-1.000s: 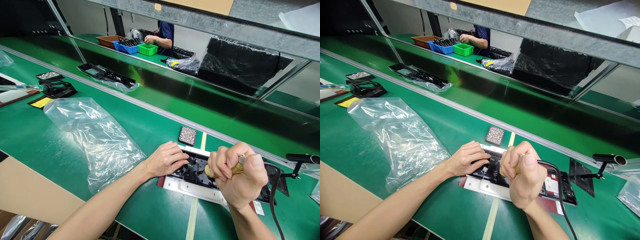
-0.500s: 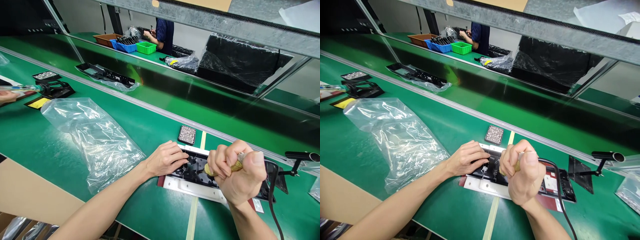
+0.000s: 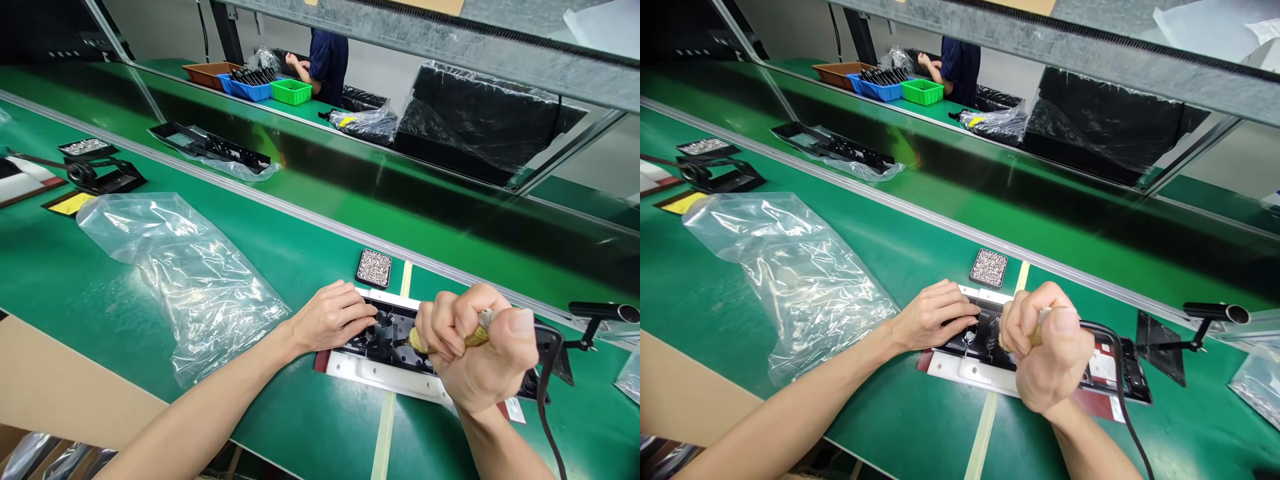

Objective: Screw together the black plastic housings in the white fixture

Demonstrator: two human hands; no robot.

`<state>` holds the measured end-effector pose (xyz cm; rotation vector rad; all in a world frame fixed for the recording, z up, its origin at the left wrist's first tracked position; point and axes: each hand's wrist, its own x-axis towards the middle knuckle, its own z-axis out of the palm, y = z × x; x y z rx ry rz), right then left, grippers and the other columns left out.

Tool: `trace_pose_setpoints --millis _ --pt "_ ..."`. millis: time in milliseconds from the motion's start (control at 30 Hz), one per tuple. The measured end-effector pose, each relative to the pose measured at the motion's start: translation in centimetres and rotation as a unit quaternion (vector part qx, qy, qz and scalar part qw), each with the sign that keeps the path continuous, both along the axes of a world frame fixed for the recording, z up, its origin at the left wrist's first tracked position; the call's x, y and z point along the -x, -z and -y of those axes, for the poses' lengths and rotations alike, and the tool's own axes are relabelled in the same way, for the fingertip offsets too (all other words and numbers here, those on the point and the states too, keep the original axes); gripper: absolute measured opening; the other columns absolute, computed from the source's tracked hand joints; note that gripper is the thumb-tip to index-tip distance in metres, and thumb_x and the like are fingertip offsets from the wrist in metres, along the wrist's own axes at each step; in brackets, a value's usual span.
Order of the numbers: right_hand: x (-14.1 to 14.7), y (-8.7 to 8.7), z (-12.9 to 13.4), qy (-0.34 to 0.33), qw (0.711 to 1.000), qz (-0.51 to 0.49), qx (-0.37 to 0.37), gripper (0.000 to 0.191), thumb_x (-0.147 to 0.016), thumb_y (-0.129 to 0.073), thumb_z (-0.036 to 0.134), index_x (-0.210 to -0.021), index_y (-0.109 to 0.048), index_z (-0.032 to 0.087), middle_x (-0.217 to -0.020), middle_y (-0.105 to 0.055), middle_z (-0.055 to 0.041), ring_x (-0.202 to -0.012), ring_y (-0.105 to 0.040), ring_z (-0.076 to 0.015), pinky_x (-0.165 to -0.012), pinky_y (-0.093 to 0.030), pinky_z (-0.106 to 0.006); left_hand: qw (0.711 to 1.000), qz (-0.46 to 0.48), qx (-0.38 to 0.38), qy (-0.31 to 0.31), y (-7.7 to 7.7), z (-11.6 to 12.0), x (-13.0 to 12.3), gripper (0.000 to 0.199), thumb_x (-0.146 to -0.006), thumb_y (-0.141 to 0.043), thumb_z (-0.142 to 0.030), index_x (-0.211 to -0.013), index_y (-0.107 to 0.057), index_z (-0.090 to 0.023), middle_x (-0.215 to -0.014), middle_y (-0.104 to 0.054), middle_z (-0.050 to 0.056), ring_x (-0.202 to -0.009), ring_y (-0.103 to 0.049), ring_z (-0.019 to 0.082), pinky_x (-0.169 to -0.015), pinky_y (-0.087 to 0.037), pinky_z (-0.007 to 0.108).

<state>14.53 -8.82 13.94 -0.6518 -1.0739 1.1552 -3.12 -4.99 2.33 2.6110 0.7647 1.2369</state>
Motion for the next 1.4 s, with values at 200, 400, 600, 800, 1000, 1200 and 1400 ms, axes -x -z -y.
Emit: trace_pose_setpoints --millis 200,400,600,800,1000,1200,1400 --pt "-0.12 0.01 0.04 -0.005 1.000 -0.002 -0.003 0.044 -0.093 -0.059 0.047 -0.060 -0.050 0.019 -0.041 -0.030 0.0058 -0.037 -0.023 -0.0070 -0.036 -0.025 -0.019 1.000 -0.005 0.003 -0.002 0.00 0.02 0.07 0.014 -0.104 -0.060 -0.026 -0.108 -0.068 -0.015 -0.088 -0.069 0.004 -0.078 -0.059 0.017 -0.068 -0.039 0.035" --pt "-0.18 0.07 0.05 -0.011 1.000 -0.010 -0.003 0.044 -0.091 -0.061 0.047 -0.060 -0.050 0.019 -0.041 -0.030 0.0059 -0.037 -0.022 -0.0067 -0.035 -0.024 -0.019 1.000 -0.001 0.002 0.001 0.04 0.05 0.07 0.013 -0.103 -0.061 -0.025 -0.108 -0.068 -0.015 -0.088 -0.069 0.003 -0.079 -0.059 0.017 -0.068 -0.039 0.034" --pt "0.01 0.15 -0.01 -0.009 1.000 -0.006 0.000 0.046 -0.091 -0.061 0.050 -0.059 -0.048 0.019 -0.041 -0.030 0.0059 -0.037 -0.023 -0.0070 -0.035 -0.024 -0.019 1.000 -0.003 0.004 0.000 0.16 0.10 0.04 0.013 -0.104 -0.061 -0.026 -0.108 -0.068 -0.015 -0.089 -0.069 0.004 -0.080 -0.059 0.017 -0.069 -0.039 0.034" --pt "-0.18 0.28 -0.07 -0.007 1.000 -0.011 0.000 0.044 -0.092 -0.060 0.045 -0.059 -0.049 0.019 -0.041 -0.029 0.0059 -0.037 -0.022 -0.0067 -0.035 -0.024 -0.018 1.000 -0.004 0.001 -0.003 0.05 -0.09 -0.08 0.013 -0.104 -0.061 -0.026 -0.108 -0.068 -0.015 -0.088 -0.069 0.003 -0.079 -0.060 0.017 -0.068 -0.039 0.035" --pt "-0.25 0.25 -0.17 -0.014 1.000 -0.007 -0.002 0.042 -0.092 -0.060 0.042 -0.059 -0.048 0.019 -0.041 -0.029 0.0059 -0.037 -0.023 -0.0070 -0.035 -0.024 -0.019 1.000 -0.004 -0.004 -0.004 -0.07 -0.04 -0.24 0.015 -0.105 -0.060 -0.027 -0.106 -0.068 -0.015 -0.086 -0.069 0.004 -0.078 -0.060 0.017 -0.067 -0.038 0.035" --pt "-0.35 0.18 -0.04 -0.009 1.000 -0.001 0.001 0.042 -0.091 -0.060 0.042 -0.058 -0.047 0.019 -0.041 -0.030 0.0058 -0.037 -0.023 -0.0070 -0.035 -0.024 -0.019 1.000 -0.007 -0.001 -0.007 0.04 -0.08 -0.21 0.016 -0.106 -0.058 -0.028 -0.107 -0.068 -0.016 -0.087 -0.070 0.004 -0.079 -0.061 0.017 -0.067 -0.039 0.035" --pt "-0.56 0.12 -0.10 -0.013 1.000 0.005 0.006 0.042 -0.089 -0.063 0.043 -0.058 -0.046 0.019 -0.041 -0.030 0.0059 -0.037 -0.024 -0.0068 -0.035 -0.025 -0.018 1.000 -0.006 -0.006 -0.006 -0.11 -0.09 -0.32 0.016 -0.105 -0.059 -0.027 -0.106 -0.068 -0.015 -0.086 -0.070 0.004 -0.078 -0.061 0.017 -0.067 -0.040 0.035"
